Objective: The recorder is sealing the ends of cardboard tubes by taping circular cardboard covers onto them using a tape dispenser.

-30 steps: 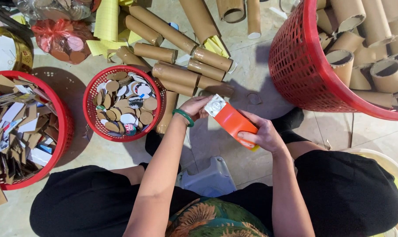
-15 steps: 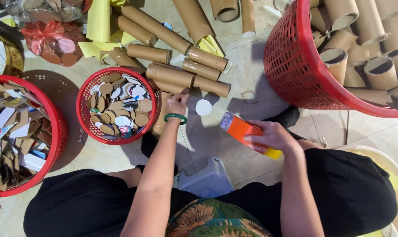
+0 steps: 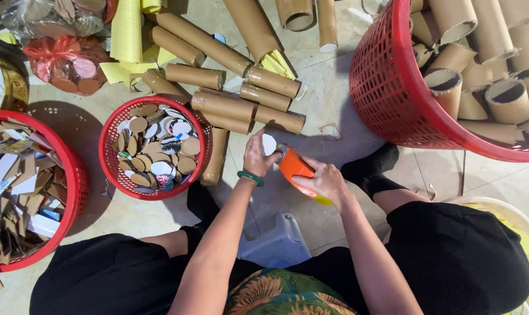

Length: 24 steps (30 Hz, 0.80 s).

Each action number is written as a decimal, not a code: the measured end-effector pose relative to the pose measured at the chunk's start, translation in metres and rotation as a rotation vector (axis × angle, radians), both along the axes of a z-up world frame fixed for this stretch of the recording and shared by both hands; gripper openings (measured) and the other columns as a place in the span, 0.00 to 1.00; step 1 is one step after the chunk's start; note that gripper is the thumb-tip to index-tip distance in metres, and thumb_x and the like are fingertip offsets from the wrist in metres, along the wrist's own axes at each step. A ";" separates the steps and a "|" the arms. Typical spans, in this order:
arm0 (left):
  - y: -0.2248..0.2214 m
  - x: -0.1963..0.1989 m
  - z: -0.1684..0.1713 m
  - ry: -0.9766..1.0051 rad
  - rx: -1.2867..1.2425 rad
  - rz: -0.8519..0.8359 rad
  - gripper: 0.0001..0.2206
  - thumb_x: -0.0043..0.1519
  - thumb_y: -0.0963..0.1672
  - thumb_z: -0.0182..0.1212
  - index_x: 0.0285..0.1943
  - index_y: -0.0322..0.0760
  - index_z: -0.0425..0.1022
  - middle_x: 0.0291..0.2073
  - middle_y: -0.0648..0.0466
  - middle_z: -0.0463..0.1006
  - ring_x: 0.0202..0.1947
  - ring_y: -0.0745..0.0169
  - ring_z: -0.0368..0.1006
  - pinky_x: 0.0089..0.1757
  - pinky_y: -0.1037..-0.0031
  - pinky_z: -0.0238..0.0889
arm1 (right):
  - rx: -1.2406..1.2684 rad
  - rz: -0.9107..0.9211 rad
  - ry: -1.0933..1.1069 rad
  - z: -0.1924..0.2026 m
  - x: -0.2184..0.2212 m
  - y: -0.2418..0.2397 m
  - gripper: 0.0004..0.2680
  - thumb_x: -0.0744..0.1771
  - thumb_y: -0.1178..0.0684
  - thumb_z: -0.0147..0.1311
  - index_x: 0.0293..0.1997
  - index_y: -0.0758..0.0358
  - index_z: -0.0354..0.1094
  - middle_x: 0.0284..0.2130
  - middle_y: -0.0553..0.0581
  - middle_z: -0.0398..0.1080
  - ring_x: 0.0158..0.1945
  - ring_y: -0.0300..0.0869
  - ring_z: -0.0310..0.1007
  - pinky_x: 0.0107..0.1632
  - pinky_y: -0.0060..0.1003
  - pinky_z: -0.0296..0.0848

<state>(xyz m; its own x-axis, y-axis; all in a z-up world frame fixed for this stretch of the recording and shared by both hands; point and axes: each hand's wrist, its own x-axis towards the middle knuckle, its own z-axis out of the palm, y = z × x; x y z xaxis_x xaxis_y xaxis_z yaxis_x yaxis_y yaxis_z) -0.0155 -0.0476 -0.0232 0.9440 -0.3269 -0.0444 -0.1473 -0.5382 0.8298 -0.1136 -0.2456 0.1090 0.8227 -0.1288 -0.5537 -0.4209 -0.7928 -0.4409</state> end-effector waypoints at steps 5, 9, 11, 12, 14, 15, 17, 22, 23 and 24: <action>-0.003 0.034 -0.013 -0.066 0.157 -0.154 0.35 0.52 0.44 0.72 0.71 0.40 0.64 0.64 0.47 0.72 0.69 0.50 0.65 0.69 0.61 0.63 | -0.344 0.177 -0.027 0.003 0.000 0.020 0.35 0.59 0.21 0.55 0.73 0.43 0.60 0.41 0.68 0.78 0.44 0.54 0.81 0.54 0.46 0.77; 0.001 0.067 0.042 -0.119 0.477 -0.542 0.39 0.49 0.44 0.74 0.73 0.53 0.62 0.69 0.42 0.60 0.69 0.42 0.56 0.64 0.54 0.54 | -0.273 0.224 -0.017 0.006 0.005 -0.006 0.36 0.60 0.24 0.58 0.73 0.49 0.56 0.46 0.66 0.76 0.44 0.53 0.79 0.53 0.46 0.73; 0.005 0.075 0.052 -0.289 0.595 -0.579 0.41 0.50 0.49 0.76 0.75 0.58 0.60 0.71 0.41 0.58 0.69 0.38 0.54 0.63 0.45 0.51 | -0.103 0.108 -0.158 0.004 -0.004 -0.028 0.35 0.58 0.29 0.67 0.68 0.54 0.62 0.53 0.64 0.74 0.47 0.53 0.77 0.49 0.43 0.74; 0.007 0.079 0.056 -0.340 0.586 -0.523 0.44 0.45 0.48 0.75 0.75 0.48 0.58 0.70 0.41 0.61 0.68 0.40 0.56 0.63 0.48 0.54 | 0.299 -0.085 -0.186 0.007 -0.009 -0.036 0.29 0.60 0.38 0.66 0.66 0.60 0.66 0.49 0.61 0.75 0.46 0.45 0.75 0.50 0.39 0.74; 0.012 0.076 0.069 -0.389 0.576 -0.469 0.49 0.40 0.47 0.75 0.74 0.38 0.56 0.69 0.42 0.64 0.68 0.42 0.59 0.62 0.51 0.57 | 0.698 -0.279 -0.209 0.028 -0.011 -0.041 0.23 0.63 0.48 0.67 0.63 0.65 0.71 0.46 0.58 0.76 0.46 0.38 0.73 0.51 0.36 0.73; 0.015 0.072 0.079 0.024 0.301 -0.255 0.37 0.52 0.49 0.69 0.72 0.40 0.60 0.62 0.43 0.72 0.62 0.48 0.68 0.59 0.59 0.64 | 0.714 -0.226 -0.212 0.046 -0.005 -0.038 0.24 0.61 0.52 0.68 0.64 0.66 0.69 0.46 0.54 0.76 0.47 0.35 0.73 0.52 0.34 0.73; 0.020 0.063 0.084 0.427 0.018 -0.040 0.27 0.64 0.51 0.62 0.71 0.41 0.64 0.55 0.45 0.80 0.56 0.55 0.77 0.56 0.67 0.72 | 0.729 -0.169 -0.218 0.069 0.002 -0.032 0.26 0.60 0.56 0.68 0.64 0.67 0.66 0.47 0.50 0.76 0.48 0.33 0.72 0.53 0.31 0.72; 0.034 0.034 -0.015 1.180 -0.845 0.004 0.12 0.67 0.45 0.62 0.54 0.32 0.78 0.36 0.52 0.82 0.32 0.67 0.75 0.34 0.78 0.69 | 0.811 -0.122 -0.208 0.048 0.002 -0.026 0.26 0.59 0.55 0.69 0.64 0.67 0.66 0.47 0.51 0.77 0.49 0.34 0.74 0.54 0.33 0.73; 0.032 0.032 -0.026 1.184 -0.844 0.004 0.12 0.67 0.45 0.62 0.54 0.32 0.78 0.36 0.52 0.82 0.32 0.67 0.75 0.34 0.78 0.69 | 0.810 -0.125 -0.206 0.056 0.004 -0.022 0.26 0.59 0.55 0.69 0.64 0.67 0.66 0.47 0.51 0.77 0.49 0.34 0.74 0.54 0.33 0.73; 0.029 0.029 -0.038 1.097 -0.824 0.062 0.09 0.65 0.45 0.62 0.49 0.34 0.80 0.31 0.54 0.81 0.27 0.69 0.71 0.30 0.79 0.64 | 0.756 -0.133 -0.172 0.064 0.005 -0.019 0.26 0.60 0.54 0.68 0.65 0.66 0.66 0.45 0.52 0.77 0.48 0.35 0.74 0.53 0.33 0.73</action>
<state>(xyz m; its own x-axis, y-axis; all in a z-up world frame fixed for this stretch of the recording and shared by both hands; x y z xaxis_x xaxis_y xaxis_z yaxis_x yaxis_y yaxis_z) 0.0140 -0.0189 -0.0611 0.5651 -0.5810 -0.5858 0.7914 0.1811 0.5839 -0.1082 -0.2642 0.1726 0.9090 0.1289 -0.3964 -0.3679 -0.1991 -0.9083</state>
